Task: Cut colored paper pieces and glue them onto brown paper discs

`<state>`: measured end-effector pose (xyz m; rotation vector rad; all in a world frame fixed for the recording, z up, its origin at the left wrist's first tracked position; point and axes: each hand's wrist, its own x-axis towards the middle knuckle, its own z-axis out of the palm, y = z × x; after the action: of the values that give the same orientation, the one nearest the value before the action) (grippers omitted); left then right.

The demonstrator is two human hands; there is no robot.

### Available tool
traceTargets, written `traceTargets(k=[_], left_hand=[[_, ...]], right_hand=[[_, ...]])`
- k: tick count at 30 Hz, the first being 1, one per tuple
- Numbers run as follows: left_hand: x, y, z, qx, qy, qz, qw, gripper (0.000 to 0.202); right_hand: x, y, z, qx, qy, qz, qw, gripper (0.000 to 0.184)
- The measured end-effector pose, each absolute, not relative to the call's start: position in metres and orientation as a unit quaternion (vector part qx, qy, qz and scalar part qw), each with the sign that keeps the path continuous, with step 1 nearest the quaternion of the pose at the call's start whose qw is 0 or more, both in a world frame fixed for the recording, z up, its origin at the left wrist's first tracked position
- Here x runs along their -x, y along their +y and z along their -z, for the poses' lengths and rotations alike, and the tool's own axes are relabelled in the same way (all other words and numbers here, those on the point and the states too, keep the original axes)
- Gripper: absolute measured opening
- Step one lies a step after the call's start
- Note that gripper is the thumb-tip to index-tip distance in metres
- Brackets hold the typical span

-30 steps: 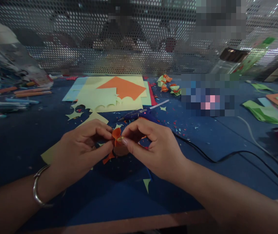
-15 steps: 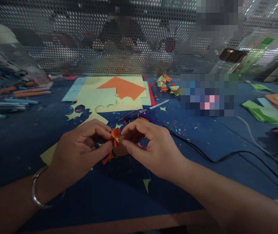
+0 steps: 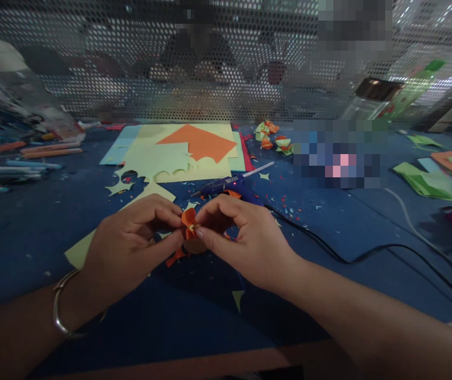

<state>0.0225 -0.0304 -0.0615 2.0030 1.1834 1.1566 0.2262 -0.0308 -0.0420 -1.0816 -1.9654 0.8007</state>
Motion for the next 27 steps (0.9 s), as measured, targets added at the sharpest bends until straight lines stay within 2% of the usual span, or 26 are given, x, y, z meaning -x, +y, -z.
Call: traceTargets(k=[4, 12, 27], left_hand=[[-0.0222, -0.0306, 0.0593, -0.743, 0.447, -0.420, 0.267, 0.011], [-0.0222, -0.0299, 0.0614, -0.743, 0.455, -0.412, 0.268, 0.009], [-0.0222, -0.0296, 0.0606, -0.758, 0.462, -0.386, 0.251, 0.009]], right_hand=[[-0.2275, -0.0314, 0.0419, 0.413, -0.776, -0.289, 0.378, 0.002], [-0.2270, -0.0334, 0.0420, 0.403, -0.801, -0.221, 0.384, 0.011], [-0.2264, -0.0332, 0.0443, 0.417, -0.811, -0.202, 0.358, 0.011]])
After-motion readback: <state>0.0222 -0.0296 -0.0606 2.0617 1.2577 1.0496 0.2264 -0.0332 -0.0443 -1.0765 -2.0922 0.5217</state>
